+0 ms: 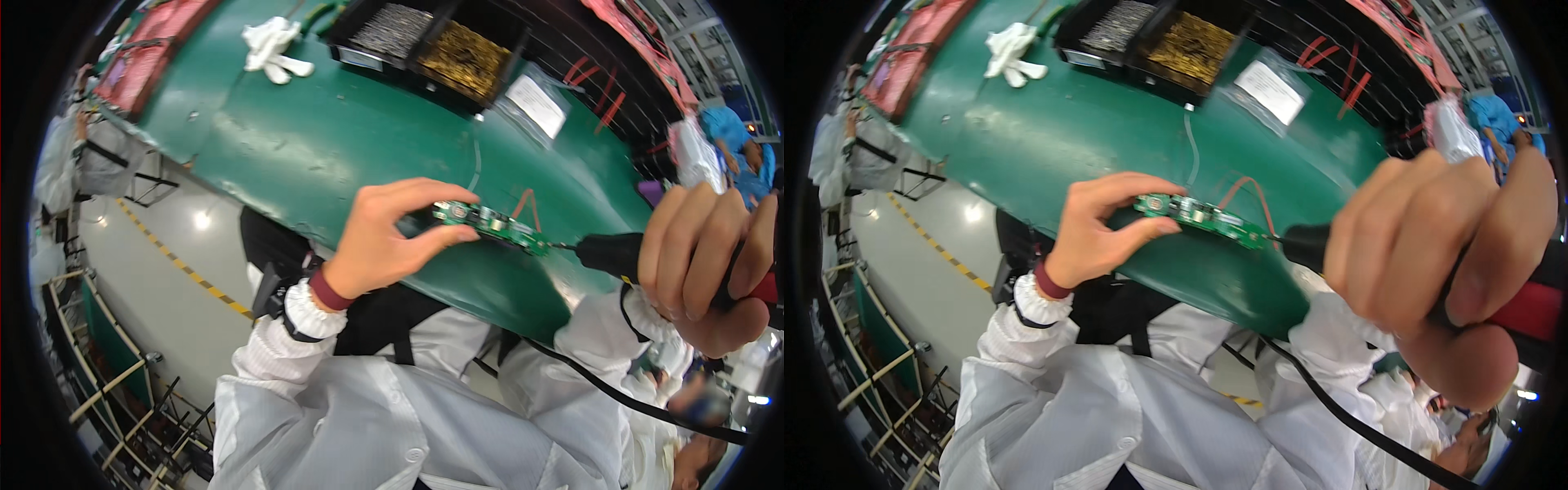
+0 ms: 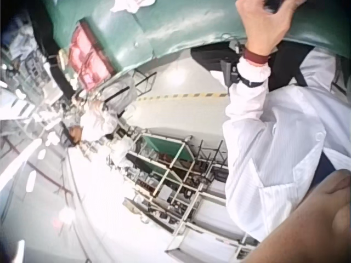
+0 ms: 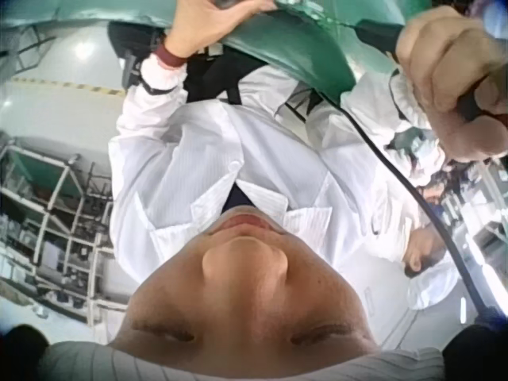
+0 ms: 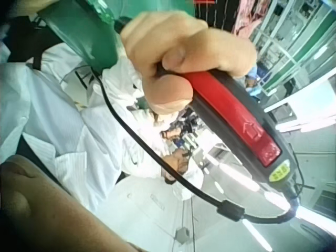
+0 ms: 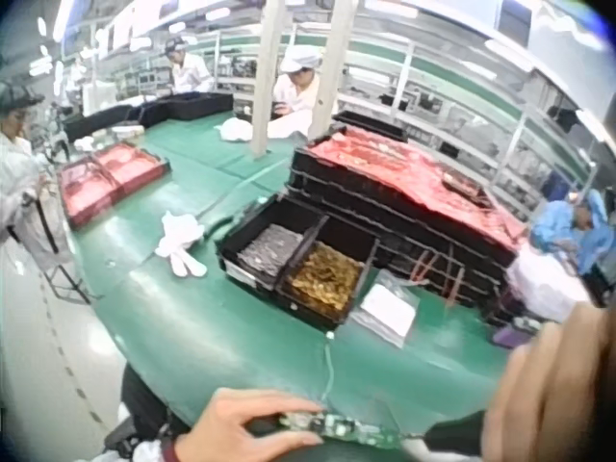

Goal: The recorder uses an electric screwdriver to assemble components onto a circuit board and cleans the board/tool with a white cloth.

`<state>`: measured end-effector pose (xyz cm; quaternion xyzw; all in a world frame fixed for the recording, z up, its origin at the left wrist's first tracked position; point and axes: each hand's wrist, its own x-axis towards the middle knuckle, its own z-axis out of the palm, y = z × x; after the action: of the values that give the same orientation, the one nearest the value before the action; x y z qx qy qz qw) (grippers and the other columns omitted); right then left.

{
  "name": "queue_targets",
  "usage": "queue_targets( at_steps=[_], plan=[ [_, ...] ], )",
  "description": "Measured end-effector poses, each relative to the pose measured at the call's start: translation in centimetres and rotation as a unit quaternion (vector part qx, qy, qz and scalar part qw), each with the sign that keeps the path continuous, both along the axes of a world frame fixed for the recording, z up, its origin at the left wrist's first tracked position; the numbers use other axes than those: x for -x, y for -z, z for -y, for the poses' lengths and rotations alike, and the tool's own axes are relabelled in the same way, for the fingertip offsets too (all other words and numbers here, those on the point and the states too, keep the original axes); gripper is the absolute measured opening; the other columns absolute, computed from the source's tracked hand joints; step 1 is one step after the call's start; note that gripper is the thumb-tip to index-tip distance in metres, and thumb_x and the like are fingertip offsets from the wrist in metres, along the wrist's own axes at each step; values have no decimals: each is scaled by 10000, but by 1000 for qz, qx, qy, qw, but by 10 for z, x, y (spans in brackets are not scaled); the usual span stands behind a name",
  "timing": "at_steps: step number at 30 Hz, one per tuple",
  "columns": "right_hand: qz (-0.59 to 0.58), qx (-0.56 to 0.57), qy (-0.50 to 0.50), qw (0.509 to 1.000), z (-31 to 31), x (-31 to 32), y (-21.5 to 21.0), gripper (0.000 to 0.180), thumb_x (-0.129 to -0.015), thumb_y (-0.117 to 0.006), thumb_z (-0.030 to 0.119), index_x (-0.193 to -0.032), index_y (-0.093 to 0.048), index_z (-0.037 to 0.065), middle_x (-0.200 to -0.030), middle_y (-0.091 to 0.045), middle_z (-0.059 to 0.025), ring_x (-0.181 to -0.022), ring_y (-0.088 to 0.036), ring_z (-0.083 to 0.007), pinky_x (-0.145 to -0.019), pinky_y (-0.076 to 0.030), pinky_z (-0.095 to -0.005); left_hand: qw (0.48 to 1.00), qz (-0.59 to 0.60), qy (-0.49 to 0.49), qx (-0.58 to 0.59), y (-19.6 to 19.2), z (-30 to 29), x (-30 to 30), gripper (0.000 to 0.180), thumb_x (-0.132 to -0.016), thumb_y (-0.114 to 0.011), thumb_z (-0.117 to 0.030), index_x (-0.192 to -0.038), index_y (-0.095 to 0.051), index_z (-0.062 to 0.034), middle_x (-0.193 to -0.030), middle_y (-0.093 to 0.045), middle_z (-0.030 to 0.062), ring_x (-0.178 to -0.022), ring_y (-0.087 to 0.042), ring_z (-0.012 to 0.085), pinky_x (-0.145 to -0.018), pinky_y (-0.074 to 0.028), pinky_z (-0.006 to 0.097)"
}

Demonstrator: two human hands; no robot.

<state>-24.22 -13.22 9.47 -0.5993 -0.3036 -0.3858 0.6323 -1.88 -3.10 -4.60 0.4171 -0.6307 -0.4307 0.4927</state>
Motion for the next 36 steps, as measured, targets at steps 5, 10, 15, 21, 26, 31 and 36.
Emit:
queue_targets(
  at_steps=[5,10,15,21,26,31,36],
  plan=[
    [-177,-51,246,952,-40,30,-16,497,-940,-792,307,-1115,-360,136,-583,-548,-7,-406,-505,-132,-409,-433,-257,999,-33,-5,21,-13,25,-47,502,-931,-724,-154,-1403,-601,-33,-1227,-700,95,-1115,-669,212,-988,-525,384],
    [-136,-15,86,987,-26,14,-33,503,-987,-724,182,-1284,-362,0,-684,-589,-135,-568,-576,-208,-537,-523,-362,905,303,-283,95,5,78,-101,358,-876,-801,-129,-1204,-692,-37,-1032,-761,95,-831,-698,164,-744,-572,315],
    [-187,15,368,911,-56,45,-36,547,-950,-774,358,-1174,-314,163,-632,-587,-27,-454,-546,-136,-429,-442,-262,895,352,-255,99,14,96,-94,326,-865,-788,-87,-1176,-694,-64,-952,-759,91,-759,-704,214,-714,-573,330],
    [28,-23,123,992,-36,16,-32,495,-1021,-681,251,-1319,-347,38,-702,-582,-156,-552,-557,-230,-515,-499,-387,880,393,-234,130,14,94,-96,256,-894,-703,15,-1141,-680,-48,-889,-736,110,-736,-722,232,-708,-571,331],
    [8,-44,195,980,-49,12,-29,485,-1034,-653,284,-1323,-341,51,-703,-576,-156,-544,-547,-233,-506,-487,-387,960,146,-240,-1,-16,58,-78,249,-945,-640,47,-1187,-662,-9,-864,-707,91,-839,-727,161,-787,-589,311],
    [17,-41,210,977,-54,12,-27,476,-1047,-626,316,-1326,-335,64,-705,-570,-157,-536,-536,-236,-498,-475,-386,926,242,-276,94,-22,53,-63,247,-926,-659,38,-1167,-690,-7,-930,-734,101,-825,-720,186,-802,-582,312],
    [50,-28,192,980,-49,12,-20,469,-1060,-599,349,-1330,-329,76,-706,-565,-158,-528,-526,-238,-489,-463,-385,940,278,-191,52,-11,55,-78,294,-893,-702,34,-1181,-685,-21,-968,-746,108,-832,-718,195,-774,-573,318]
  ],
)
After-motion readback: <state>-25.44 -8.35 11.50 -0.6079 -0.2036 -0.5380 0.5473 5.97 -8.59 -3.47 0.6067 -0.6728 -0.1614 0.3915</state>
